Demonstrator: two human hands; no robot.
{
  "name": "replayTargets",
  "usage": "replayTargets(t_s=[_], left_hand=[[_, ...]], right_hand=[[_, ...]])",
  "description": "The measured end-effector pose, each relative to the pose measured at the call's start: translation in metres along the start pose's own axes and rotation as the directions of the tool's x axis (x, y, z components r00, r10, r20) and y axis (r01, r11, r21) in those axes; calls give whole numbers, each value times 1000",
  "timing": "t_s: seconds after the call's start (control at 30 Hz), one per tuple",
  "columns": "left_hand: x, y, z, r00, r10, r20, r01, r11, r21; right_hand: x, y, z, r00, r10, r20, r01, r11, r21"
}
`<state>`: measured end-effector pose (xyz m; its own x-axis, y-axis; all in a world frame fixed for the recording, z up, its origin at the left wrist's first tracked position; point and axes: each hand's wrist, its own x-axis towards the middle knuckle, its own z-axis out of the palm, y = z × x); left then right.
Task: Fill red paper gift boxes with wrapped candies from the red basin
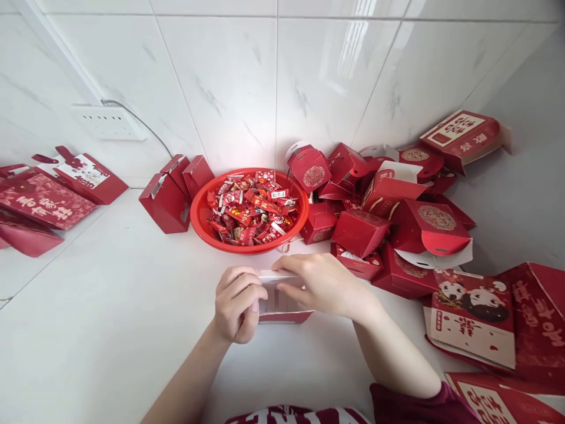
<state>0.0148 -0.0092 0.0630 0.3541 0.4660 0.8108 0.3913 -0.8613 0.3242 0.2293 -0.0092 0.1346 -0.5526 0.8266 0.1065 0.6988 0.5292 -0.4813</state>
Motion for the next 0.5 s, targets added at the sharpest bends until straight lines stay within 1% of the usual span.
replayTargets(t_s=[0.1, 0.23, 0.3, 0.37, 0.43, 0.5], left_hand=[[3, 0, -1, 1000, 10, 5, -10, 1000, 30], [3, -1, 1, 1000, -16, -17, 15, 1000, -13], [1, -1, 2, 999, -32, -15, 32, 998, -59], [-1, -2, 3, 997, -72, -10, 71, 990, -124], [-1, -4, 4, 992, -125, -20, 118, 970, -211], [-1, -6, 2, 987, -157, -41, 138, 947, -291]], right_hand=[[-7, 10, -10, 999, 37, 27, -37, 999, 15], [-15, 20, -23, 985, 103, 137, -101, 995, -26], [-16, 21, -26, 977, 113, 181, -106, 993, -51], [-15, 21, -28, 975, 98, 198, -86, 994, -72], [-13, 22, -28, 979, 84, 185, -68, 994, -87], [-12, 23, -27, 984, 76, 159, -62, 994, -94]])
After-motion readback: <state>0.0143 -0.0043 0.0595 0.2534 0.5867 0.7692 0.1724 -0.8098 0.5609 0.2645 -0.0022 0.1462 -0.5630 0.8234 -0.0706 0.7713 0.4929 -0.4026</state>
